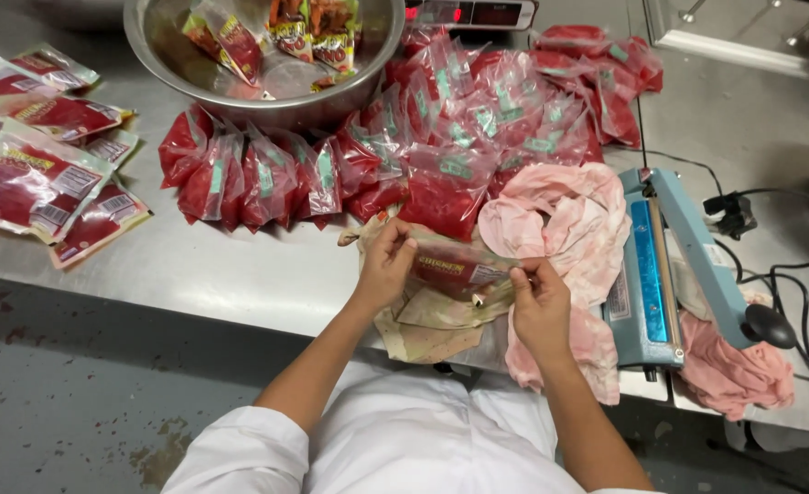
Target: Sealing small plastic food packets using a manual heat sealer on a production line.
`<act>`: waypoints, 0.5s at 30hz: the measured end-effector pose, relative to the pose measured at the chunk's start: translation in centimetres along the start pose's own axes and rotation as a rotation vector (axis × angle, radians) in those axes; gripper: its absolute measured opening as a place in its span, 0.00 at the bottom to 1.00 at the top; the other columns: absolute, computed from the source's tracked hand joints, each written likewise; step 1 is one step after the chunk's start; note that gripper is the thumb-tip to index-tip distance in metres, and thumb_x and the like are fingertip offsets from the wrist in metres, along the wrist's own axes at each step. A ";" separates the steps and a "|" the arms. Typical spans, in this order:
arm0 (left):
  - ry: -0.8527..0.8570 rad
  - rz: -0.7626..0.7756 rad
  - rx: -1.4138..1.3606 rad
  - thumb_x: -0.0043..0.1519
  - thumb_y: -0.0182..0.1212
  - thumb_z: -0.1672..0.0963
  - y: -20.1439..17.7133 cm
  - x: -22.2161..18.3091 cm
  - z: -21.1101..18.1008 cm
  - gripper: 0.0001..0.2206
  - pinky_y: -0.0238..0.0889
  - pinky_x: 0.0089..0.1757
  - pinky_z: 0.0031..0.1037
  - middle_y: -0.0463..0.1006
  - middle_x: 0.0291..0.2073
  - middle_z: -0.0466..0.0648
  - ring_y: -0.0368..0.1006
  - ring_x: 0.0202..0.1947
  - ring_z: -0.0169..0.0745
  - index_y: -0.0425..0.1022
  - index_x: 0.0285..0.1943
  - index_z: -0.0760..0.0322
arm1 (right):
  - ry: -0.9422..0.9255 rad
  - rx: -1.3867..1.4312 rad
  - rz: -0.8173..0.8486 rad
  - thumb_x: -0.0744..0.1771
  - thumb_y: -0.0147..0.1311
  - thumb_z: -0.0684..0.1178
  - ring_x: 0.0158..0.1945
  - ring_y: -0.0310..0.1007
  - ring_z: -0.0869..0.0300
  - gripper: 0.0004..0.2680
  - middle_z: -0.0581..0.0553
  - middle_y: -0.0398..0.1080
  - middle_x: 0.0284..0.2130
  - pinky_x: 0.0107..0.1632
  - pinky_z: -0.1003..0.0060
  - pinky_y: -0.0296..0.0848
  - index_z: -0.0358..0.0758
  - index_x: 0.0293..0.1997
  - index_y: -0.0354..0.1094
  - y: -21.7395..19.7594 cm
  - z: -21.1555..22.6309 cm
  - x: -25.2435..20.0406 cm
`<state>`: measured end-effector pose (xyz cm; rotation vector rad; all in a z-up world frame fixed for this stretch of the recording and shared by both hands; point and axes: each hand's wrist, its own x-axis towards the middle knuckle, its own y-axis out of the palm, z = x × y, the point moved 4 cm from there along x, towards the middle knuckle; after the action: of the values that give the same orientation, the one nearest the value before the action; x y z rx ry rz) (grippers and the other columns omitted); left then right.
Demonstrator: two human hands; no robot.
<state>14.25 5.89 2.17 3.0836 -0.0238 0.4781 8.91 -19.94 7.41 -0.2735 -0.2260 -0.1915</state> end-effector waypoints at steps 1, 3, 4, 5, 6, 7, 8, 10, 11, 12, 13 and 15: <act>-0.020 0.026 -0.030 0.70 0.48 0.58 0.4 -0.2 0.7 0.05 0.65 0.42 0.28 0.73 0.31 0.44 0.70 0.36 0.33 0.70 0.46 0.62 | 0.019 0.017 0.011 0.71 0.51 0.39 0.32 0.65 0.69 0.03 0.54 0.68 0.25 0.41 0.72 0.68 0.39 0.43 0.71 -0.2 -0.9 0.1; -0.035 0.040 -0.024 0.70 0.47 0.58 0.9 -0.9 -3.1 0.06 0.64 0.48 0.32 0.77 0.41 0.50 0.73 0.44 0.38 0.70 0.45 0.63 | 0.070 0.036 0.010 0.71 0.50 0.39 0.32 0.65 0.69 0.03 0.54 0.68 0.25 0.41 0.73 0.68 0.40 0.43 0.71 0.0 -3.0 -0.6; -0.039 0.044 -0.014 0.71 0.46 0.58 1.0 -1.1 -5.0 0.06 0.63 0.53 0.36 0.82 0.51 0.57 0.75 0.52 0.42 0.69 0.45 0.64 | 0.110 0.060 0.016 0.71 0.50 0.39 0.32 0.64 0.70 0.04 0.55 0.69 0.25 0.41 0.73 0.68 0.40 0.43 0.70 0.3 -4.0 -0.7; -0.040 0.042 -0.013 0.71 0.46 0.58 1.0 -1.0 -4.6 0.06 0.63 0.53 0.36 0.82 0.51 0.57 0.75 0.52 0.42 0.69 0.45 0.64 | 0.111 0.060 0.019 0.71 0.50 0.39 0.32 0.64 0.70 0.04 0.55 0.69 0.25 0.41 0.73 0.68 0.40 0.43 0.70 0.3 -4.2 -0.5; -0.045 0.044 0.066 0.71 0.46 0.58 1.0 -1.2 -4.2 0.06 0.58 0.57 0.40 0.81 0.53 0.57 0.74 0.55 0.47 0.67 0.45 0.64 | 0.150 0.046 0.007 0.71 0.51 0.39 0.30 0.64 0.70 0.03 0.55 0.68 0.24 0.38 0.75 0.67 0.41 0.43 0.70 0.3 -4.6 -0.7; -0.049 0.046 0.146 0.70 0.46 0.58 1.1 -1.5 -3.8 0.05 0.53 0.62 0.44 0.80 0.54 0.58 0.73 0.58 0.52 0.66 0.44 0.64 | 0.190 0.031 -0.005 0.71 0.51 0.39 0.29 0.64 0.71 0.03 0.55 0.68 0.24 0.36 0.76 0.65 0.41 0.42 0.69 0.2 -5.0 -1.0; -0.052 0.048 0.146 0.70 0.46 0.58 1.0 -1.5 -3.4 0.05 0.53 0.62 0.44 0.80 0.54 0.58 0.73 0.58 0.52 0.66 0.44 0.64 | 0.193 0.031 -0.006 0.71 0.51 0.39 0.29 0.64 0.71 0.03 0.55 0.68 0.24 0.36 0.76 0.65 0.41 0.42 0.69 0.4 -5.4 -1.1; -0.040 0.028 0.246 0.71 0.45 0.57 0.7 -1.6 -2.8 0.06 0.39 0.68 0.43 0.82 0.52 0.58 0.75 0.56 0.55 0.64 0.42 0.62 | 0.245 0.034 -0.014 0.71 0.51 0.39 0.28 0.64 0.71 0.03 0.55 0.69 0.23 0.35 0.77 0.65 0.41 0.41 0.68 0.7 -6.2 -1.4; -0.042 0.031 0.246 0.71 0.45 0.57 0.7 -1.6 -2.6 0.06 0.39 0.68 0.43 0.82 0.52 0.58 0.75 0.56 0.55 0.64 0.42 0.62 | 0.248 0.034 -0.016 0.71 0.51 0.39 0.28 0.64 0.71 0.03 0.55 0.69 0.23 0.35 0.77 0.65 0.41 0.41 0.68 0.8 -6.3 -1.4; -0.063 0.010 0.267 0.70 0.46 0.56 0.6 -1.7 -2.3 0.06 0.48 0.63 0.46 0.79 0.47 0.60 0.74 0.53 0.60 0.64 0.43 0.62 | 0.260 0.026 -0.027 0.71 0.51 0.39 0.28 0.64 0.71 0.03 0.55 0.69 0.23 0.34 0.77 0.64 0.42 0.41 0.68 0.9 -6.5 -1.5; -0.084 -0.011 0.287 0.70 0.48 0.56 0.4 -1.8 -2.0 0.05 0.56 0.59 0.49 0.77 0.42 0.62 0.74 0.49 0.64 0.65 0.44 0.62 | 0.272 0.017 -0.038 0.70 0.52 0.39 0.27 0.64 0.71 0.03 0.55 0.69 0.23 0.33 0.78 0.63 0.42 0.41 0.68 0.9 -6.7 -1.5; -0.130 -0.024 0.298 0.70 0.48 0.56 0.6 -2.0 -1.9 0.05 0.60 0.50 0.46 0.73 0.34 0.58 0.72 0.40 0.60 0.66 0.45 0.62 | 0.289 0.011 -0.033 0.70 0.51 0.39 0.27 0.63 0.71 0.02 0.54 0.70 0.23 0.32 0.78 0.62 0.42 0.41 0.68 1.2 -6.0 -1.2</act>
<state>11.76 5.35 3.42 3.3972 0.0903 0.3035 9.23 -20.32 1.20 -0.2279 0.0544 -0.2599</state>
